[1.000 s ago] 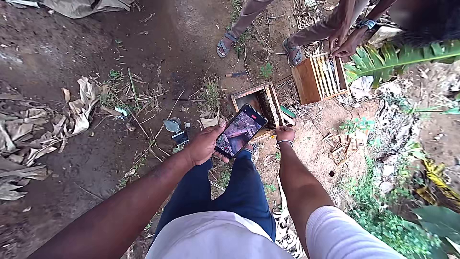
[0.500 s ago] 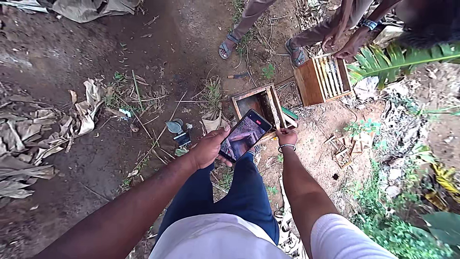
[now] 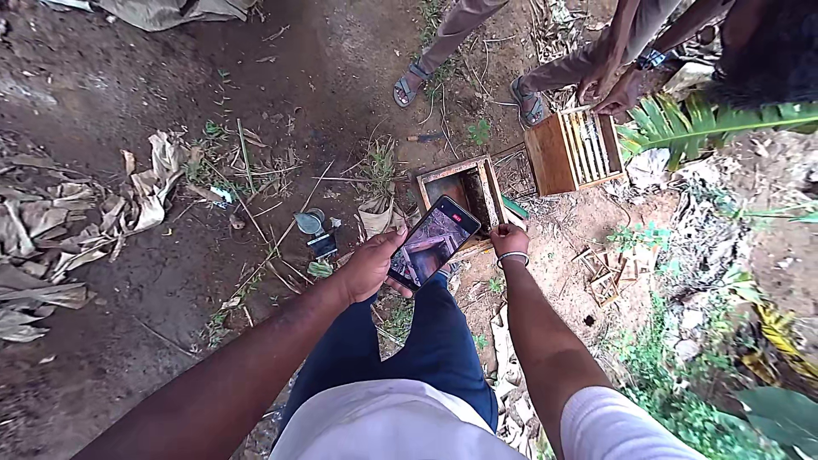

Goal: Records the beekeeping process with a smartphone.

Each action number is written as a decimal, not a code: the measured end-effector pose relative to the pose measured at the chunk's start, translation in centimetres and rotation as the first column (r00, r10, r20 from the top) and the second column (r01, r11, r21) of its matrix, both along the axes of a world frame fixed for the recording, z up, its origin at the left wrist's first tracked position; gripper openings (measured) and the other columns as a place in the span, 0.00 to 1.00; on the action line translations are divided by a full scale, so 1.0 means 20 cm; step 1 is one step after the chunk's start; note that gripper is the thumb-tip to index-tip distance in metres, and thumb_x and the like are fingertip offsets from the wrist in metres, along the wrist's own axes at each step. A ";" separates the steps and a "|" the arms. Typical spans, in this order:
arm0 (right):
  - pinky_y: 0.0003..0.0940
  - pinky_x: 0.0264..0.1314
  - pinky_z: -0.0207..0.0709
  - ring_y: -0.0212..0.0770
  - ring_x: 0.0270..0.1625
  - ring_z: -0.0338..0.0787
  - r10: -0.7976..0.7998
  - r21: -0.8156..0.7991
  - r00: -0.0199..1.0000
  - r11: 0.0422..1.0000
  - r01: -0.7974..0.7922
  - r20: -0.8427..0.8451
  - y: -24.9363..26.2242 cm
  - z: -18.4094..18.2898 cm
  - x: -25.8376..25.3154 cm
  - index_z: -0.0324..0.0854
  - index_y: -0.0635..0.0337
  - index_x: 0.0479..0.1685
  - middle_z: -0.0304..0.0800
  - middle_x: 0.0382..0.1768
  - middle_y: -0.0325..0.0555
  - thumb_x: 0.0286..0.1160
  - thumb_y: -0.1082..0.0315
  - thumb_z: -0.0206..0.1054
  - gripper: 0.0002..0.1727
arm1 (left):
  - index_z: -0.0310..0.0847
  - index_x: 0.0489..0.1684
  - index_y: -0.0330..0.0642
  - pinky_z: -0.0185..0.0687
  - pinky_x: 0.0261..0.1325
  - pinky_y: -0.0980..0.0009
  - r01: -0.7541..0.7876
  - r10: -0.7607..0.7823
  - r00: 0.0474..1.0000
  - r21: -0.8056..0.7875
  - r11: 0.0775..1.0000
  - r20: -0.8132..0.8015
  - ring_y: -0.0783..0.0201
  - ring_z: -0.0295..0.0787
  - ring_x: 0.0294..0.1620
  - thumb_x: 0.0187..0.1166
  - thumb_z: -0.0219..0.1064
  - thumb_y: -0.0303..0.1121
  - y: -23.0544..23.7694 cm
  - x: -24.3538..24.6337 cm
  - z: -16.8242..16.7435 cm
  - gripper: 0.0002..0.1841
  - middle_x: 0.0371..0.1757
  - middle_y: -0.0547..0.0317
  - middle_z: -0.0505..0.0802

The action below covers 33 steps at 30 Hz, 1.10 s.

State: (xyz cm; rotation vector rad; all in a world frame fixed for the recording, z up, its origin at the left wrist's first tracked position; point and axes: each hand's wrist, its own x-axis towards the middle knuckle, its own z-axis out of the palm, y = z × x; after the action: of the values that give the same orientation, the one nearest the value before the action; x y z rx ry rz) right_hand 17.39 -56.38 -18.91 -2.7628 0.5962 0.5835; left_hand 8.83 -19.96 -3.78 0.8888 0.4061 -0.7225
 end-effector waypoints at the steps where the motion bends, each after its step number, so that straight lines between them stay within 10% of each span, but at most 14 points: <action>1: 0.63 0.67 0.78 0.59 0.62 0.89 0.003 -0.032 0.999 0.999 -0.004 -0.032 0.02 0.01 0.02 0.92 0.57 0.54 0.91 0.55 0.57 0.65 0.56 0.79 0.20 | 0.83 0.63 0.41 0.95 0.30 0.50 -0.008 0.008 1.000 -0.001 1.000 -0.002 0.46 0.97 0.42 0.96 0.41 0.51 0.00 0.00 0.00 0.27 0.55 0.41 0.94; 15: 0.67 0.62 0.80 0.65 0.61 0.89 -0.032 -0.175 0.963 0.985 -0.015 -0.266 0.13 0.05 0.08 0.91 0.64 0.40 0.92 0.52 0.65 0.67 0.54 0.76 0.19 | 0.83 0.63 0.43 0.95 0.31 0.49 -0.048 0.049 0.998 0.029 0.998 -0.034 0.45 0.97 0.41 0.96 0.42 0.52 0.04 -0.04 -0.01 0.27 0.55 0.40 0.93; 33: 0.69 0.56 0.80 0.65 0.53 0.91 0.056 -0.112 0.992 0.991 -0.069 -0.113 0.12 0.03 0.00 0.91 0.61 0.32 0.92 0.47 0.63 0.69 0.54 0.74 0.17 | 0.84 0.63 0.43 0.96 0.32 0.51 -0.047 0.050 0.998 0.049 0.998 -0.047 0.45 0.98 0.41 0.96 0.43 0.53 0.06 -0.06 0.02 0.27 0.54 0.40 0.94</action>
State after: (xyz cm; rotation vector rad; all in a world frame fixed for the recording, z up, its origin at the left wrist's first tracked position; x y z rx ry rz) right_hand 17.48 -53.99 -18.38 -2.8817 0.5867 0.7411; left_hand 7.54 -18.86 -3.37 0.9045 0.4882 -0.6929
